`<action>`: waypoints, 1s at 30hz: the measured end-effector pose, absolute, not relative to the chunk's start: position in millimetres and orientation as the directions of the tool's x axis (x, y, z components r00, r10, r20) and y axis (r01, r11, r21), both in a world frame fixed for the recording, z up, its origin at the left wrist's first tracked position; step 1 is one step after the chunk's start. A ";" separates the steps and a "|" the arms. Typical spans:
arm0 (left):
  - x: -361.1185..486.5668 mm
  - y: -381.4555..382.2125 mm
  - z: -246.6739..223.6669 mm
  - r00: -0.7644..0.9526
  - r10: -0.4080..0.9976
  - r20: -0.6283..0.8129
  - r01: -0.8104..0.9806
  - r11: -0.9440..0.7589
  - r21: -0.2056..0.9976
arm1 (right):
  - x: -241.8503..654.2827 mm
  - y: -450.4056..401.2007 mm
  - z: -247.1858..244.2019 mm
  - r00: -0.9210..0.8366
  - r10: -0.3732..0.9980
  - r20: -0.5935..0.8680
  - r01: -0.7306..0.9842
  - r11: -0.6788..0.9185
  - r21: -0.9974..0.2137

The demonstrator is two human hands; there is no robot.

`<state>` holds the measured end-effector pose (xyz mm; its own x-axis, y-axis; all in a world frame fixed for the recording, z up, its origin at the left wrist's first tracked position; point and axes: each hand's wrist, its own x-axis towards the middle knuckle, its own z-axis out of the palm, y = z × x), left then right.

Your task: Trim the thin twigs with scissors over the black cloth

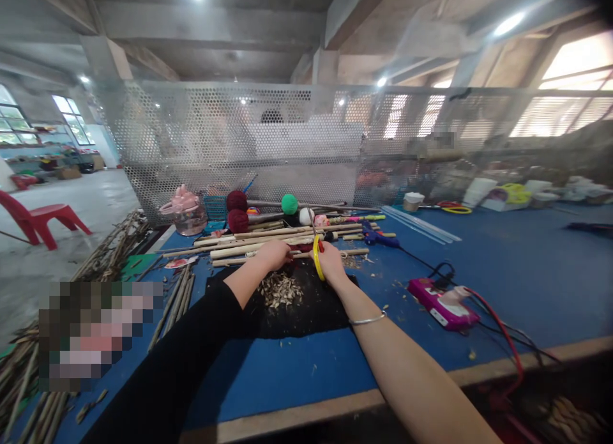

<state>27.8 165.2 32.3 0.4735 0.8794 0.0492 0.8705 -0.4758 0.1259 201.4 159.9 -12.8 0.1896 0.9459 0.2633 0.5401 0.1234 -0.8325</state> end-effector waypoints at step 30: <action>37.0 183.6 23.3 0.602 0.798 0.032 0.797 -0.598 -0.087 | 209.7 166.8 -15.8 0.255 0.919 0.300 0.441 0.166 -0.882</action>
<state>37.0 183.6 23.3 0.6022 0.7977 0.0316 0.7968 -0.5980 -0.0867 209.7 166.8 -15.8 0.2552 0.9190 0.3004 0.4407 0.1660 -0.8822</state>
